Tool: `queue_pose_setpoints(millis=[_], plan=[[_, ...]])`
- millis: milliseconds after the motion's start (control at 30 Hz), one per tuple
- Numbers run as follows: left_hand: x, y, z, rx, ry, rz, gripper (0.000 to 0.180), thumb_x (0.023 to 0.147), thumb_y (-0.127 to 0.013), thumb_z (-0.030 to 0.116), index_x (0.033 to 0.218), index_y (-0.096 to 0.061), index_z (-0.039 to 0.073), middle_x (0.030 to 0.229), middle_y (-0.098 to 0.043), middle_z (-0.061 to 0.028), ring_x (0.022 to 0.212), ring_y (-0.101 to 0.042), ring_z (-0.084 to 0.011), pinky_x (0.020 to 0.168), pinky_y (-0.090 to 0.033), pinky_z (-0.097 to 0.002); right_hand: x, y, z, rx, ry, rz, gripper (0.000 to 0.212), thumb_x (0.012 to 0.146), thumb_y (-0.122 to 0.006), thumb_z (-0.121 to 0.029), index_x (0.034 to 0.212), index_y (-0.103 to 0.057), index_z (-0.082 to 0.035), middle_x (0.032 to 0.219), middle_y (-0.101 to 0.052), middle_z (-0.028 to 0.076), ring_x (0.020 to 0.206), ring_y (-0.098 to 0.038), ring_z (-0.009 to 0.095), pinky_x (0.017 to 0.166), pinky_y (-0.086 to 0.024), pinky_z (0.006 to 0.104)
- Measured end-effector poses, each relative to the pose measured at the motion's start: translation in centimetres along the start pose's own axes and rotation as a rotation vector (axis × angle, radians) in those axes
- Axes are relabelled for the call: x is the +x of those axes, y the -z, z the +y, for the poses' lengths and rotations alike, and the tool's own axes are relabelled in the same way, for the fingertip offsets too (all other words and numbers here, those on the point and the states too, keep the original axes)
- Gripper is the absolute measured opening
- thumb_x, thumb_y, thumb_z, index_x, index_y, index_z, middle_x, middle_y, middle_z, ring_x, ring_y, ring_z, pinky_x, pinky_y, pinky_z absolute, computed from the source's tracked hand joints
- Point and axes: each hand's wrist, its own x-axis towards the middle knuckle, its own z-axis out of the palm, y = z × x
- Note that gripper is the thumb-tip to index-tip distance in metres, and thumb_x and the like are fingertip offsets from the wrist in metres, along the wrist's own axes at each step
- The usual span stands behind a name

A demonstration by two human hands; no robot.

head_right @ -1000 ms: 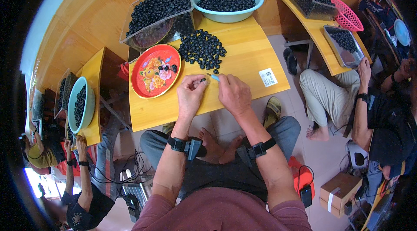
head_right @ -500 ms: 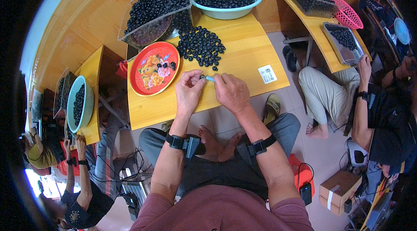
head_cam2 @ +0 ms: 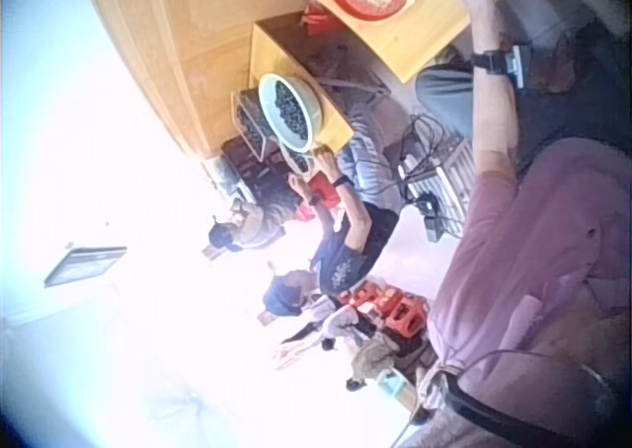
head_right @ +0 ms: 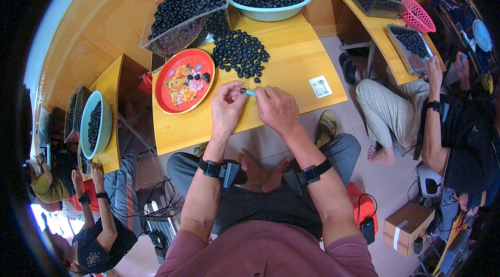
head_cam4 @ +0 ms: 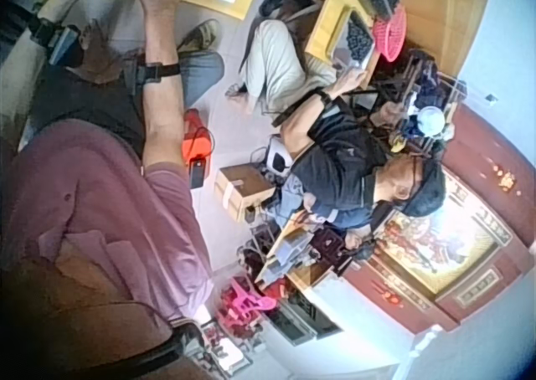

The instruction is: Sorting and inspecting small black round components on a table, separating rejects onto a decorative plate.

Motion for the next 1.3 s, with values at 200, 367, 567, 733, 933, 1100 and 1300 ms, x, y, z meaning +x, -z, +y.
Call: queue_pose_setpoints(millis=[200,367,567,733,933,1100,1300], plan=[[-0.03,-0.04,0.18,0.018,0.007,0.015,0.031,0.087,-0.075,-0.006,0.117,-0.070,0.000,0.097,-0.063,-0.0017,0.080,-0.059,-0.0062,0.076,-0.052,-0.0221,0.02,-0.19,0.03,0.004,0.009,0.012,0.007,0.090,-0.067,-0.012,0.094,-0.066,-0.007,0.073,-0.057,0.008,0.067,-0.065,0.026,0.058,-0.054,0.0403],[-0.03,-0.27,0.04,-0.024,0.012,0.028,0.032,0.085,-0.077,-0.006,0.116,-0.071,-0.001,0.097,-0.063,-0.0035,0.079,-0.059,-0.0074,0.075,-0.053,-0.0231,-0.07,-0.12,0.10,-0.006,0.008,0.012,0.007,0.090,-0.067,-0.013,0.094,-0.066,-0.008,0.073,-0.057,0.008,0.067,-0.065,0.026,0.058,-0.054,0.0401],[-0.21,-0.34,0.28,-0.034,0.032,0.038,0.033,0.085,-0.077,-0.006,0.117,-0.069,-0.001,0.095,-0.065,-0.0034,0.078,-0.061,-0.0071,0.075,-0.054,-0.0232,-0.12,-0.24,0.14,-0.025,-0.004,0.019,0.007,0.090,-0.067,-0.014,0.094,-0.065,-0.008,0.073,-0.056,0.007,0.066,-0.064,0.026,0.057,-0.053,0.0400],[-0.03,-0.27,0.11,-0.007,0.043,0.047,0.034,0.085,-0.076,-0.007,0.117,-0.068,0.000,0.092,-0.067,-0.0027,0.078,-0.062,-0.0075,0.075,-0.055,-0.0237,-0.07,-0.03,-0.02,-0.027,0.015,0.018,0.006,0.090,-0.067,-0.014,0.092,-0.065,-0.009,0.072,-0.055,0.007,0.065,-0.064,0.026,0.056,-0.053,0.0405],[-0.07,-0.24,0.09,0.008,0.044,0.016,0.034,0.088,-0.074,-0.008,0.120,-0.065,-0.001,0.096,-0.063,-0.0005,0.081,-0.060,-0.0054,0.076,-0.052,-0.0208,-0.15,-0.19,0.11,-0.018,0.001,-0.001,0.006,0.090,-0.066,-0.014,0.092,-0.065,-0.009,0.072,-0.055,0.008,0.066,-0.064,0.026,0.056,-0.053,0.0407],[-0.11,-0.31,0.02,-0.024,0.054,0.012,0.034,0.088,-0.074,-0.008,0.120,-0.063,-0.001,0.096,-0.062,-0.0004,0.080,-0.059,-0.0047,0.074,-0.052,-0.0204,-0.20,-0.19,0.17,-0.018,-0.003,-0.004,0.006,0.090,-0.066,-0.014,0.091,-0.065,-0.008,0.072,-0.056,0.008,0.067,-0.065,0.027,0.057,-0.054,0.0412],[-0.26,0.01,-0.62,-0.257,0.029,0.045,0.039,0.090,-0.075,-0.008,0.124,-0.058,-0.001,0.097,-0.063,-0.0015,0.081,-0.060,-0.0048,0.072,-0.051,-0.0196,0.05,-0.52,0.08,-0.052,-0.079,-0.020,0.005,0.090,-0.063,-0.013,0.088,-0.063,-0.008,0.073,-0.059,0.009,0.069,-0.067,0.028,0.058,-0.055,0.0423]])
